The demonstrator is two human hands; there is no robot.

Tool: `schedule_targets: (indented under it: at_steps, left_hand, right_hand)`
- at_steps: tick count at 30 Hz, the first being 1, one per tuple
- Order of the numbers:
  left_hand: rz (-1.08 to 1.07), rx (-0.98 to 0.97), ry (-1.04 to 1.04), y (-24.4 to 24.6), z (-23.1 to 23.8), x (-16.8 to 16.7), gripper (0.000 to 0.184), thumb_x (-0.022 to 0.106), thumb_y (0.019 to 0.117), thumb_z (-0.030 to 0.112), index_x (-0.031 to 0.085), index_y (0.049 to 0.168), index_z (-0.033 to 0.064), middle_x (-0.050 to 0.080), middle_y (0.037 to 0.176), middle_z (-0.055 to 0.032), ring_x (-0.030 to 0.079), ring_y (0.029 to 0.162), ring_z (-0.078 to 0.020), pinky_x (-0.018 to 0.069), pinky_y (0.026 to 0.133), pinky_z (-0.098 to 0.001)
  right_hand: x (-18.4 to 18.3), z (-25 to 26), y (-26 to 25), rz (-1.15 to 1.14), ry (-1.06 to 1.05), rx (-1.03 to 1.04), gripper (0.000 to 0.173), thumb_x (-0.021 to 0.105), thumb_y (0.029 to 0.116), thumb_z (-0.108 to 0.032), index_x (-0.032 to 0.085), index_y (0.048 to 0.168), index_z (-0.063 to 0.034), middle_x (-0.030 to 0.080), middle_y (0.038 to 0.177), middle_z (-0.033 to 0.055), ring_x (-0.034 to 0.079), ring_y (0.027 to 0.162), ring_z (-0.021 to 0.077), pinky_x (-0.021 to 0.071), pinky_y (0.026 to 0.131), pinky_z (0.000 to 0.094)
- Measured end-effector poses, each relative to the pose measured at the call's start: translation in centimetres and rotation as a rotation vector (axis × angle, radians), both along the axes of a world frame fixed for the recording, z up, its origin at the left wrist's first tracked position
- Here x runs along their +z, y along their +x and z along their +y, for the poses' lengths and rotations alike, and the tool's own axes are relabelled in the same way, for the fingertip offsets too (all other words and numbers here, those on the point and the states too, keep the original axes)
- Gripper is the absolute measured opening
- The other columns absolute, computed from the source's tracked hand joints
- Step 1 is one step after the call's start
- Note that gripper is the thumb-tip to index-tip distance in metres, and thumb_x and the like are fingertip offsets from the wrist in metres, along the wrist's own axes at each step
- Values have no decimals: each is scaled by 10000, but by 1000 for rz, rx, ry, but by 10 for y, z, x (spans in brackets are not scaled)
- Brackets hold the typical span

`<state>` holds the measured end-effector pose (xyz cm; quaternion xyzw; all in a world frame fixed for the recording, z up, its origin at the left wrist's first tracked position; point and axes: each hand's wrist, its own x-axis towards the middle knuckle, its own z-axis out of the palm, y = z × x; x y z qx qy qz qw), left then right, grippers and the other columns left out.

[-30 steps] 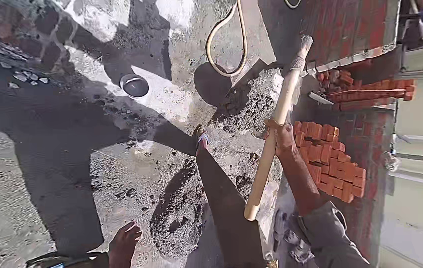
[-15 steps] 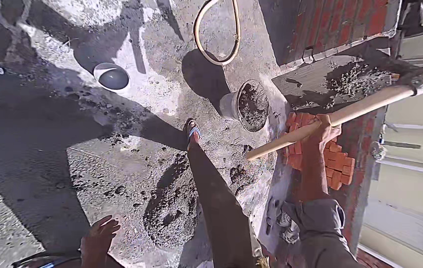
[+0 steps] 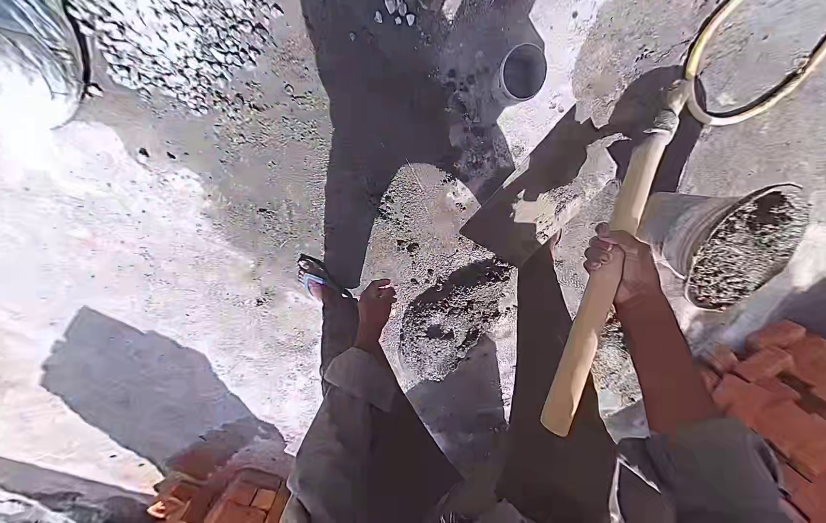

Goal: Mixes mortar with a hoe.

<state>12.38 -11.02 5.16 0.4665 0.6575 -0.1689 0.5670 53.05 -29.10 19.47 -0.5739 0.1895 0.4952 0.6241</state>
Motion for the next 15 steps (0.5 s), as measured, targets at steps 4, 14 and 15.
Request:
schedule_targets:
  at_steps: [4,14,15]
  left_hand:
    - [-38,129,112,-33,32,-20,367,499,1058,143,555,1378,-27,698,1148,-218,720,951,-281,593,843,-442]
    - [-133,420,265,-157,108,-48,323,526,1037,140,590,1295,-44,712,976,-111,698,793,-125,596,749,-304]
    - [-141,478,276,-162,117,-44,308,523,1035,118,586,1290,-42,708,980,-97,699,793,-112,595,749,-291]
  right_hand:
    - [-113,91,-103,267,-202,69,142,528,952,-102,528,819,-153,467,575,-56,466,428,32,450,418,176]
    - [-237,122,-359,96,-836,-84,49,477,1018,-51,468,1049,-14,489,767,75,510,565,134,498,525,267]
    - [-217,165,-363,170,-1039,16,102,447,1041,-74,468,1136,-44,502,869,65,516,658,127,493,635,254]
